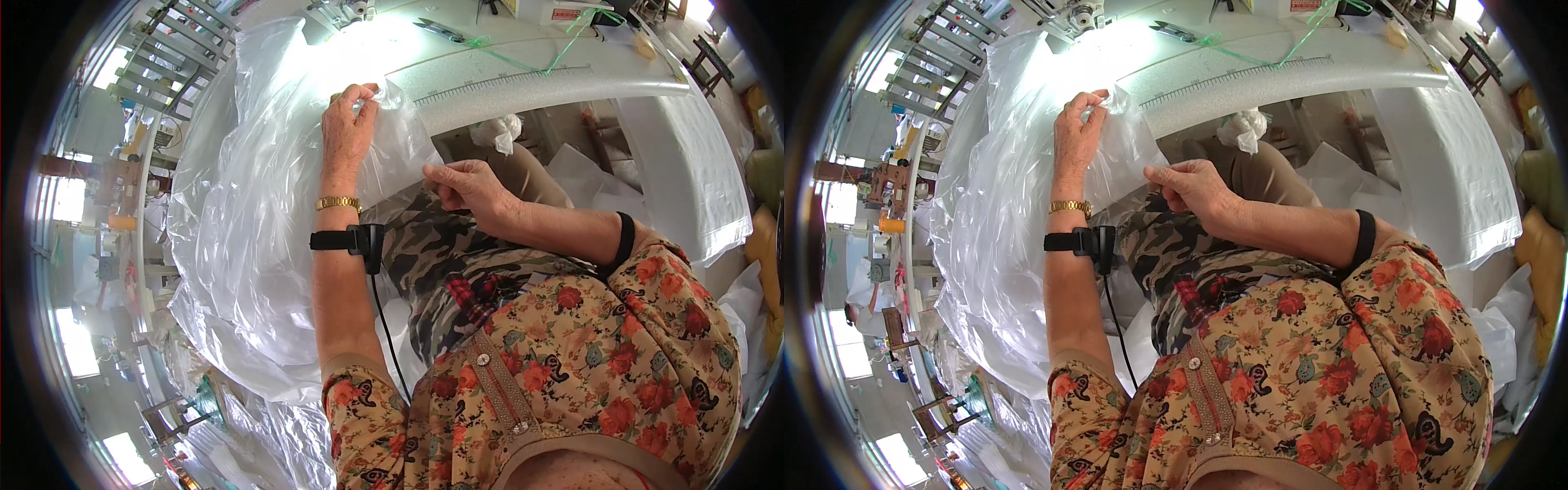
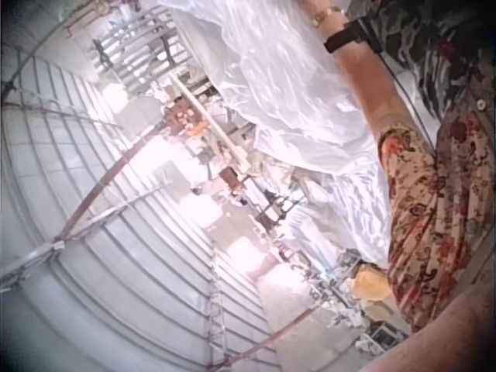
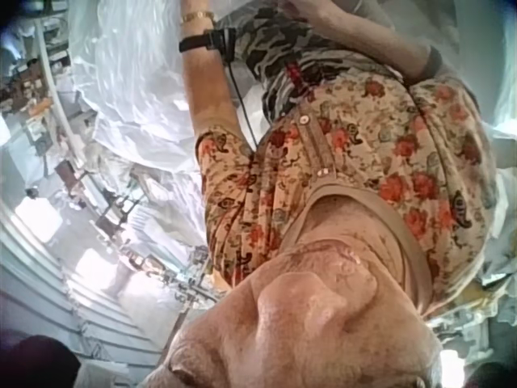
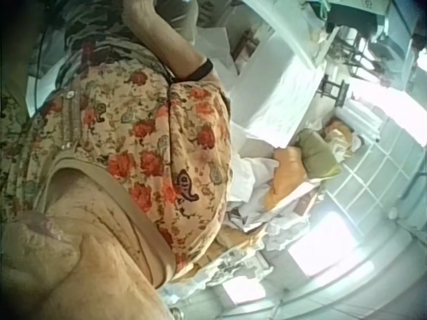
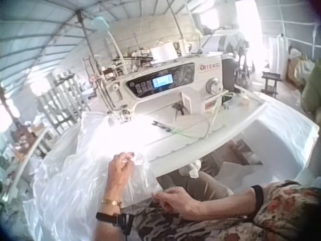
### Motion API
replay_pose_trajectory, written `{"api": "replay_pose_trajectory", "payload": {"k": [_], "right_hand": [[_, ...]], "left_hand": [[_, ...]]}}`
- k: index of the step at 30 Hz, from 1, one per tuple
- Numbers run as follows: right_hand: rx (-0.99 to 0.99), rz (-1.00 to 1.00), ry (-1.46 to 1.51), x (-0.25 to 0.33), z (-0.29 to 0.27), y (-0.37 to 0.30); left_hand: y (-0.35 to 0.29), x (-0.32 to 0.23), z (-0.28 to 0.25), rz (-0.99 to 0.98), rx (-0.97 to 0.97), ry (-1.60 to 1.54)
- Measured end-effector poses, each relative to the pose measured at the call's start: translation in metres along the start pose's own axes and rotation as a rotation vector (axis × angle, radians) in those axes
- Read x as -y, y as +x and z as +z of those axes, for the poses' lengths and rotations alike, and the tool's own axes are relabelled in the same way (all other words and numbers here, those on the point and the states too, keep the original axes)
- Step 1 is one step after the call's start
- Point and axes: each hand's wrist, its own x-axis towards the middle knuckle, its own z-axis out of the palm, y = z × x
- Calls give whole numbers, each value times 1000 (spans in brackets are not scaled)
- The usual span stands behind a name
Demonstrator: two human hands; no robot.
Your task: Sewing together large sheets of white plastic material using an industrial sewing machine.
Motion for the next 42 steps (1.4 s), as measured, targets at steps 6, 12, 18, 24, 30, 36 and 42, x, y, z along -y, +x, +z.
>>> {"api": "replay_pose_trajectory", "payload": {"k": [6,12,18,24,30,36,42], "right_hand": [[-19,-95,17,3,10,-6],[-62,-186,-135,-19,8,-7],[-83,-132,-100,-31,18,6],[114,-71,148,-53,35,22],[126,-31,228,-53,59,23],[149,-50,202,-56,58,27],[147,-51,57,-54,50,29]], "left_hand": [[0,2,-1,14,-9,-2],[2,3,-4,41,-9,2],[3,3,-2,-1,-9,-18],[12,-3,-8,-16,63,6],[20,-14,-8,41,97,167],[11,-22,7,83,33,367],[3,-8,13,138,-88,228]]}}
